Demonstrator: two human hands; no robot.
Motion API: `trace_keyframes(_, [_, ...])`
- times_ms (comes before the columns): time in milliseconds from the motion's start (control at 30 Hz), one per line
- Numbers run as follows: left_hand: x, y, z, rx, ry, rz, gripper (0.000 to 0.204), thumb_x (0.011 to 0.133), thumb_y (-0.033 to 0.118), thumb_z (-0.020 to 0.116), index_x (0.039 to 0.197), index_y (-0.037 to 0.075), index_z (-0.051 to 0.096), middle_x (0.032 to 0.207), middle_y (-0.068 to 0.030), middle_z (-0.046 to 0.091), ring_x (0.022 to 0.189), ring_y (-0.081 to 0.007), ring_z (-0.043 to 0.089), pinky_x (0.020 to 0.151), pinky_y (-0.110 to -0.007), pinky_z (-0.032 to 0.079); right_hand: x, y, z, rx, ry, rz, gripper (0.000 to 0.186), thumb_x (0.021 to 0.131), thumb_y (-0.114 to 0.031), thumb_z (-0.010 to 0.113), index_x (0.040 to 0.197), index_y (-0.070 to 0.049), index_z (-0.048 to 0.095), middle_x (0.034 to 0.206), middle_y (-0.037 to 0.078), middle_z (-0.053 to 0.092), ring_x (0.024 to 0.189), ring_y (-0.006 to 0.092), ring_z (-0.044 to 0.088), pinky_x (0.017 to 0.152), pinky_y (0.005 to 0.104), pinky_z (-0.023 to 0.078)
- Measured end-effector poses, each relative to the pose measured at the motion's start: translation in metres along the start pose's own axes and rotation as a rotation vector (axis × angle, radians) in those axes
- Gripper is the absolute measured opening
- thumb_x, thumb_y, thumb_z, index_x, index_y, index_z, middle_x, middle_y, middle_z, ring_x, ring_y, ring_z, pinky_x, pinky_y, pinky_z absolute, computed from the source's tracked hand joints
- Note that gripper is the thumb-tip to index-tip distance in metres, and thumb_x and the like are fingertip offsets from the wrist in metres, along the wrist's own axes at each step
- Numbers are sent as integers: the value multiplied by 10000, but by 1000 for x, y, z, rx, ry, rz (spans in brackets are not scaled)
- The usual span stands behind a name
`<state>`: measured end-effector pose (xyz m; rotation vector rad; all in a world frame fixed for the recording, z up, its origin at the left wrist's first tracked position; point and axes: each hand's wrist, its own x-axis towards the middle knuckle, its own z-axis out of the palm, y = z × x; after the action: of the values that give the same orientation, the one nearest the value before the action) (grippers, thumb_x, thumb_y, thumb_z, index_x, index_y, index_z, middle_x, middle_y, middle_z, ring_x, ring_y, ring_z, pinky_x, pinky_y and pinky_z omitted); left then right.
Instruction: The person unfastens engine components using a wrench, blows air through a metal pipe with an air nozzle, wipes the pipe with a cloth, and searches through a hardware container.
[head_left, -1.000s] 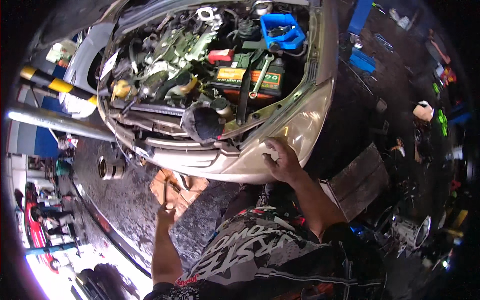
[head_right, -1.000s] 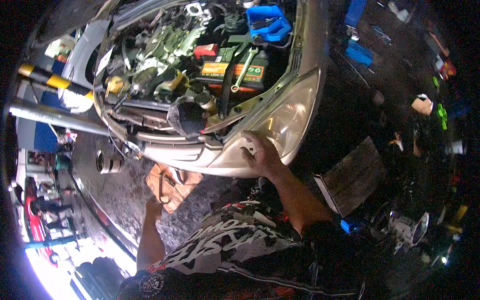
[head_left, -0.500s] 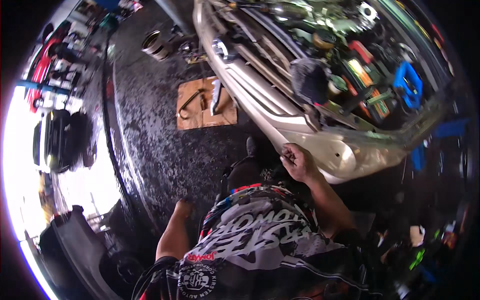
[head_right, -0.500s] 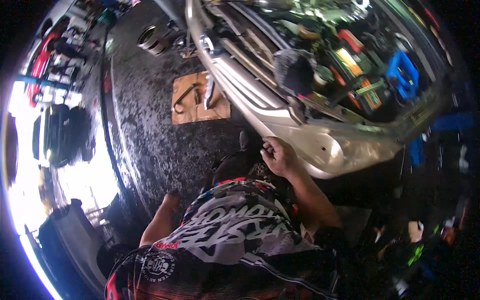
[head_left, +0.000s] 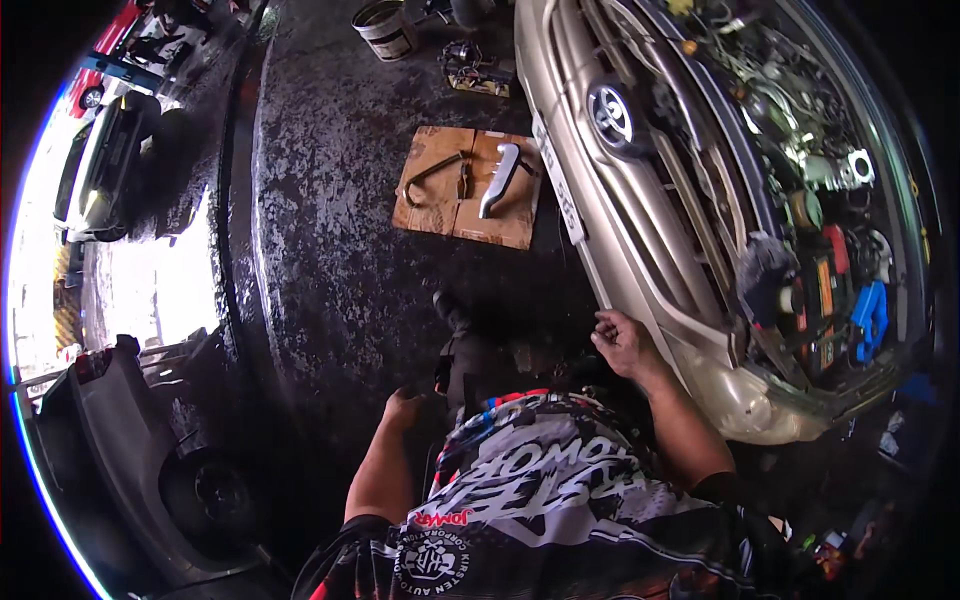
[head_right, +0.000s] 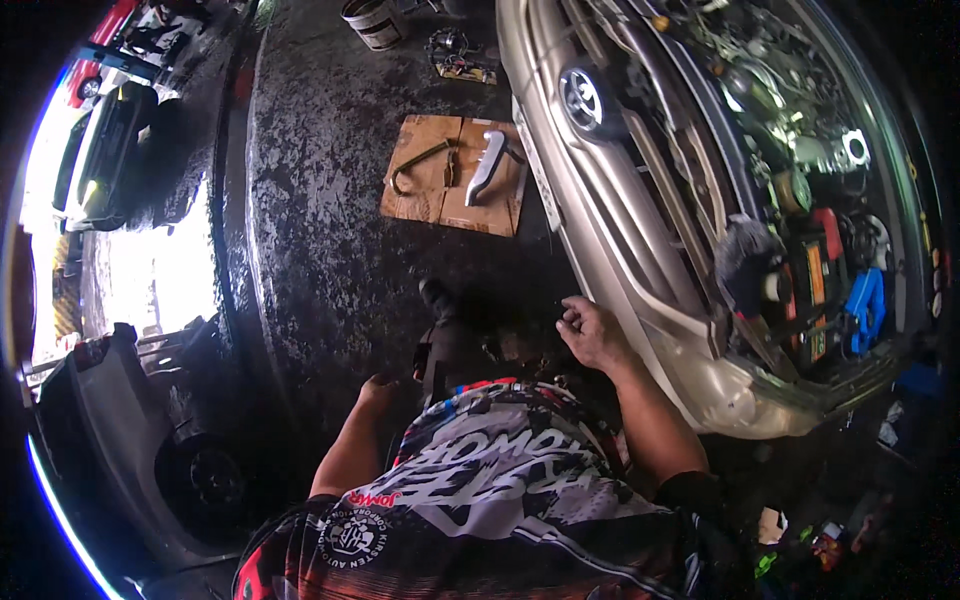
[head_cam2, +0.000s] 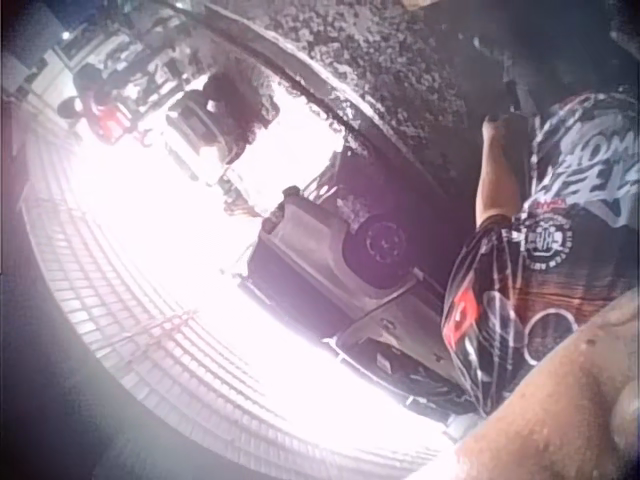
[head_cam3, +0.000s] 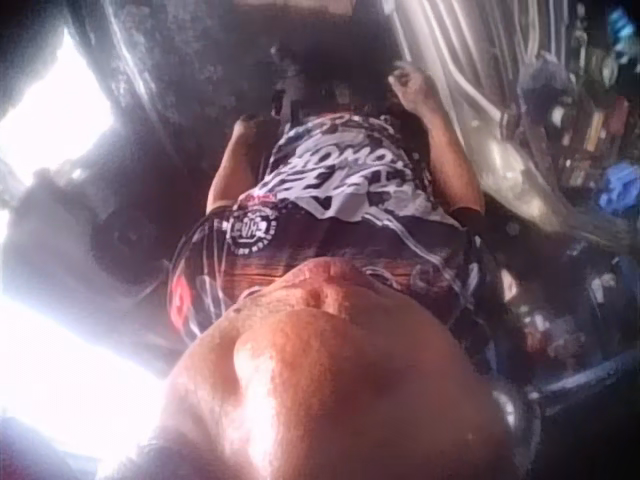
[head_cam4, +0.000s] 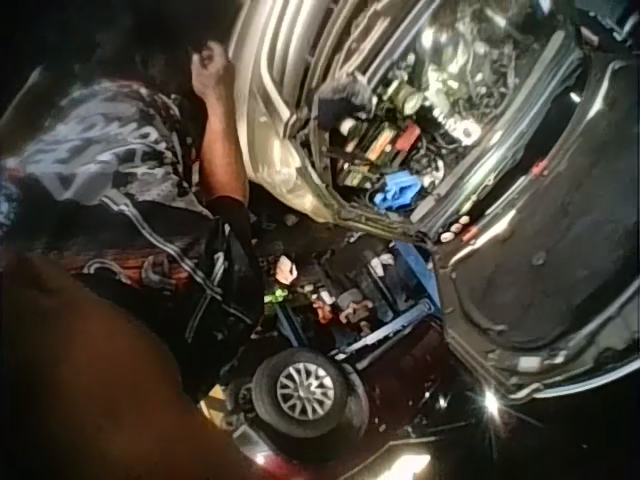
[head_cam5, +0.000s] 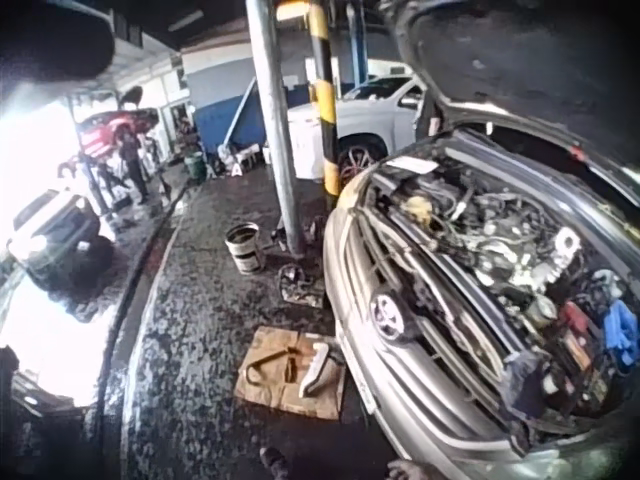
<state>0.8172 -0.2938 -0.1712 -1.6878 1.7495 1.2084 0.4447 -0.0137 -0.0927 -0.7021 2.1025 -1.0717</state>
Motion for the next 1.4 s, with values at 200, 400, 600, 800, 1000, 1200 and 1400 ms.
trace_keyframes(200, [123,15,-124,-96,-76,-71,499,807,202,701,1207,-53,547,1169,-194,618,1082,-284,591,900,-350,471,127,-50,93,-140,-64,162,368,805,-178,681,1117,-17,571,845,127,651,786,260,648,726,360,526])
trace_keyframes(400, [194,43,-224,-320,91,40,494,845,141,643,1253,-85,478,1238,-214,569,1159,-267,548,983,-333,417,282,-114,178,-163,-204,44,376,796,-227,674,1095,-18,582,876,153,659,850,316,645,780,389,514])
trace_keyframes(600, [238,35,-242,-373,92,-49,521,866,131,641,1296,-79,432,1272,-218,536,1177,-280,523,1000,-355,395,458,-100,252,-160,-299,119,373,800,-240,658,1080,-2,593,915,161,664,891,318,641,816,390,503])
trace_keyframes(800, [239,6,-224,-475,161,-504,440,795,101,694,1164,-75,533,1068,-137,631,953,-204,582,833,-334,469,662,-11,347,-467,-417,324,491,830,-373,570,1160,-11,587,1046,213,652,1039,339,611,888,390,480])
trace_keyframes(1000, [245,43,-223,-518,-113,-883,397,881,121,626,1273,148,574,1292,-164,519,1141,-259,526,1021,-361,413,802,39,446,-499,-746,341,462,782,-325,572,1120,-14,610,1118,250,611,1082,356,585,904,416,475])
trace_keyframes(1200, [288,73,-200,-660,-115,-1053,368,880,130,630,1242,83,582,1171,-137,588,1048,-226,559,945,-325,445,880,95,568,-407,-820,343,469,751,-349,672,1105,-46,614,1137,229,607,1084,332,583,906,410,477])
trace_keyframes(1400, [280,55,-182,-472,-164,-681,338,890,141,622,1198,6,590,1023,-98,659,922,-184,593,802,-277,496,911,143,660,-546,-783,479,768,741,-483,697,1392,-190,415,1501,267,175,1332,416,318,1090,398,326])
